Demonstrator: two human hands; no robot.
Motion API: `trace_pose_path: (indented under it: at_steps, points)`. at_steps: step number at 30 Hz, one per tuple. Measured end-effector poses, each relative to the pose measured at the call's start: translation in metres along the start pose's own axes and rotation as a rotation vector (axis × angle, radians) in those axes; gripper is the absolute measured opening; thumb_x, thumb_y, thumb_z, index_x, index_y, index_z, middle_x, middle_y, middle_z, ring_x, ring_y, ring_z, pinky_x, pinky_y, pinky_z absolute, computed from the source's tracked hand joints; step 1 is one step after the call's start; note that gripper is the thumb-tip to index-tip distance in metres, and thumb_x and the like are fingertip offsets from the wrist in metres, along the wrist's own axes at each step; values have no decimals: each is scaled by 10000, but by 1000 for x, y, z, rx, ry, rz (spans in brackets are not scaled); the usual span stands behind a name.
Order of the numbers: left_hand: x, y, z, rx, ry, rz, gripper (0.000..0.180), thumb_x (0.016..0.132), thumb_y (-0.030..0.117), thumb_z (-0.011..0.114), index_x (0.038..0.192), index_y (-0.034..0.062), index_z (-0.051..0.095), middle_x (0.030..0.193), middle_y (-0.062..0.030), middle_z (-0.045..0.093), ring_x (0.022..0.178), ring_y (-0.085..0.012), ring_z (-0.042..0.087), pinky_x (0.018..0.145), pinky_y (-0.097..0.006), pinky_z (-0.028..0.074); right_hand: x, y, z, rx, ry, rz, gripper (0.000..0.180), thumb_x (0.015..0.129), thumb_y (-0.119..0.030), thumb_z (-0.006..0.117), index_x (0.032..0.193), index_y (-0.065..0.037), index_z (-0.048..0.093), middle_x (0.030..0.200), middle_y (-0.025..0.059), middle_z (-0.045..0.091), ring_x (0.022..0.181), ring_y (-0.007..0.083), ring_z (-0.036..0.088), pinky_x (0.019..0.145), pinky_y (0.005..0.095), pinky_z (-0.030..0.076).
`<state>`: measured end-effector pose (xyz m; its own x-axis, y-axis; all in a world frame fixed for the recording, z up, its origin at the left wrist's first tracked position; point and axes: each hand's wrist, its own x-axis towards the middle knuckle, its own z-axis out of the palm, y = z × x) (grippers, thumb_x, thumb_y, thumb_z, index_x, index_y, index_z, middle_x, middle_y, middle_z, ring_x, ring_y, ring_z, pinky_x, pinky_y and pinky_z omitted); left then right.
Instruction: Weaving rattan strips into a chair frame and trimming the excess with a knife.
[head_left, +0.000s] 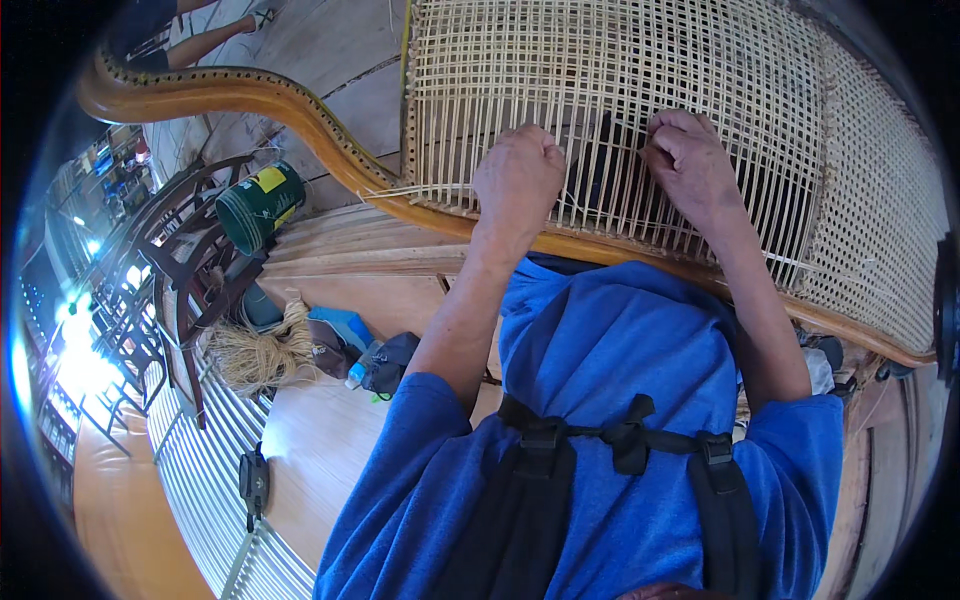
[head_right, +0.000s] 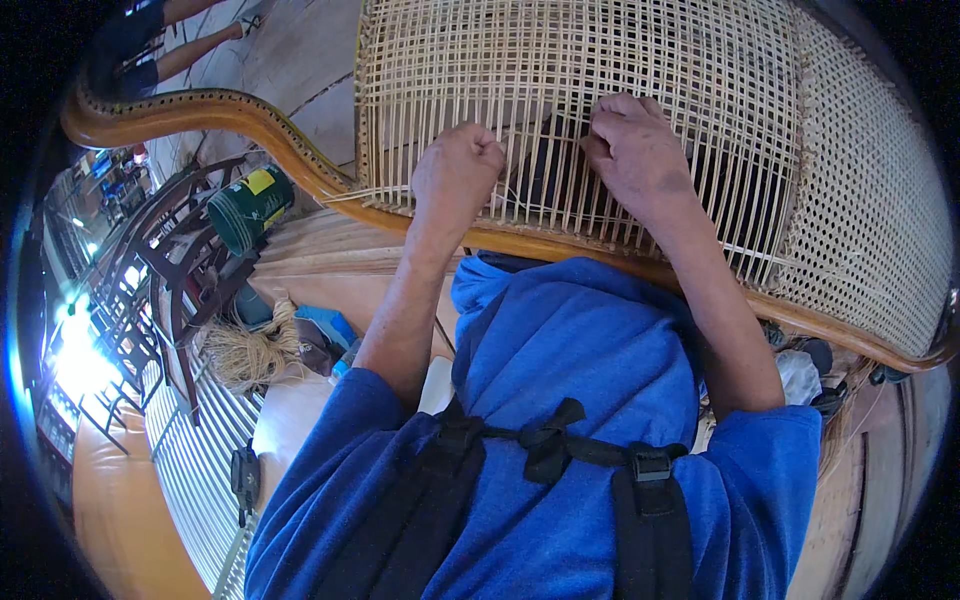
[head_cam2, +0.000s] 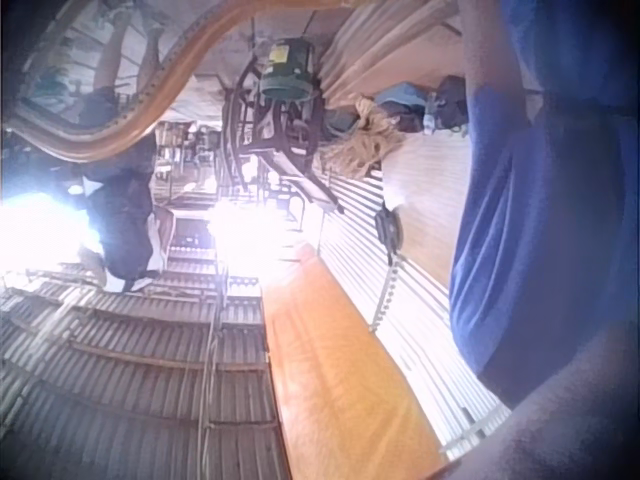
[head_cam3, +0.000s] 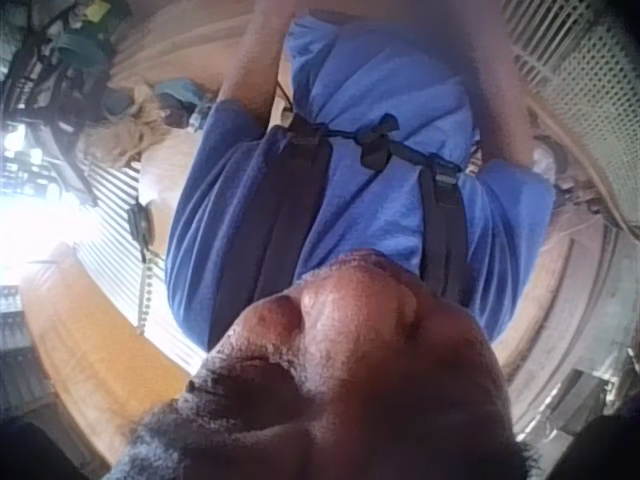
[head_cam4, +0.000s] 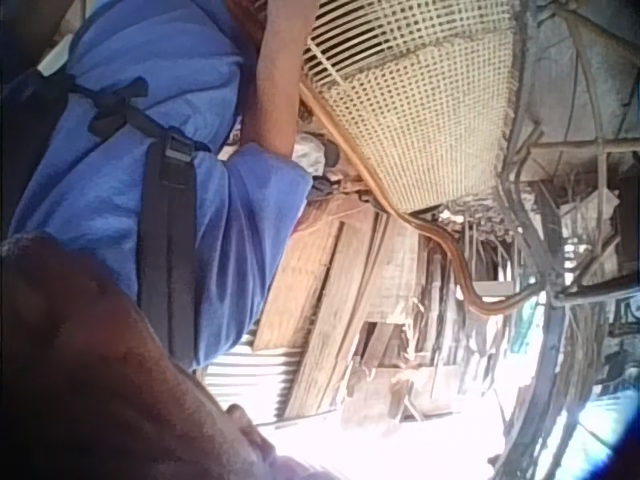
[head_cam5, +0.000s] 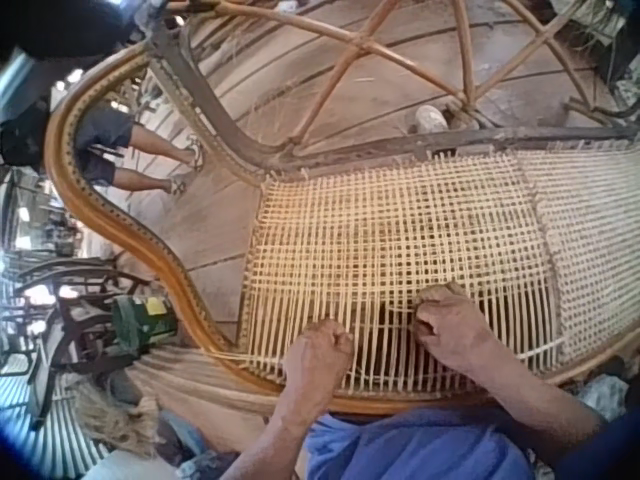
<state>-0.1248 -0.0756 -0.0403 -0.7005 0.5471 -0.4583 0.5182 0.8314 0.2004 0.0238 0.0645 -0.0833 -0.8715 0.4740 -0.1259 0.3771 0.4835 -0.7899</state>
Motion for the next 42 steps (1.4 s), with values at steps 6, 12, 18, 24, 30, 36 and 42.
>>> trace_pose_path:
  at_steps: [6,12,18,24,30,36,42]
  points:
    - [2,-2,-4,-180,-61,-105,133,770,163,563,782,55,639,745,-141,640,731,-295,630,654,-380,489,0,-4,1,-43,27,-29,122,750,-117,668,779,-21,599,970,88,580,900,303,541,824,388,454]
    - [-9,4,18,-4,280,66,86,776,151,566,766,71,595,810,-157,607,695,-348,608,580,-457,493,3,-2,1,19,-20,43,109,771,-125,649,766,-25,605,953,82,589,892,298,541,848,385,439]
    - [-5,-9,13,-220,131,-7,68,774,157,589,785,90,587,783,-133,580,677,-331,597,557,-447,487,5,-1,0,32,-16,20,105,776,-129,642,763,-30,609,917,78,597,881,282,543,838,384,434]
    - [-15,3,14,-63,244,52,111,803,164,592,844,76,647,847,-130,620,724,-304,607,626,-385,488,4,-9,19,-104,88,129,132,733,-123,704,773,-25,626,826,61,590,802,242,554,791,357,423]
    - [-15,1,2,-69,148,120,146,823,194,595,893,83,659,877,-146,624,781,-317,614,672,-398,488,4,-2,11,-67,19,54,137,768,-182,666,767,-47,648,881,68,605,863,266,557,829,371,430]
    - [-7,11,-5,4,65,-26,185,793,239,621,896,91,665,858,-142,639,784,-328,618,681,-408,485,6,-1,6,-70,-7,20,145,778,-169,654,764,-26,635,913,89,607,897,283,550,838,372,426]
    - [5,-2,-2,-320,-80,-157,156,790,194,602,811,47,650,751,-140,644,696,-276,636,630,-382,496,4,3,2,-25,-45,30,113,781,-133,642,803,-22,629,965,98,605,917,294,544,864,378,425]
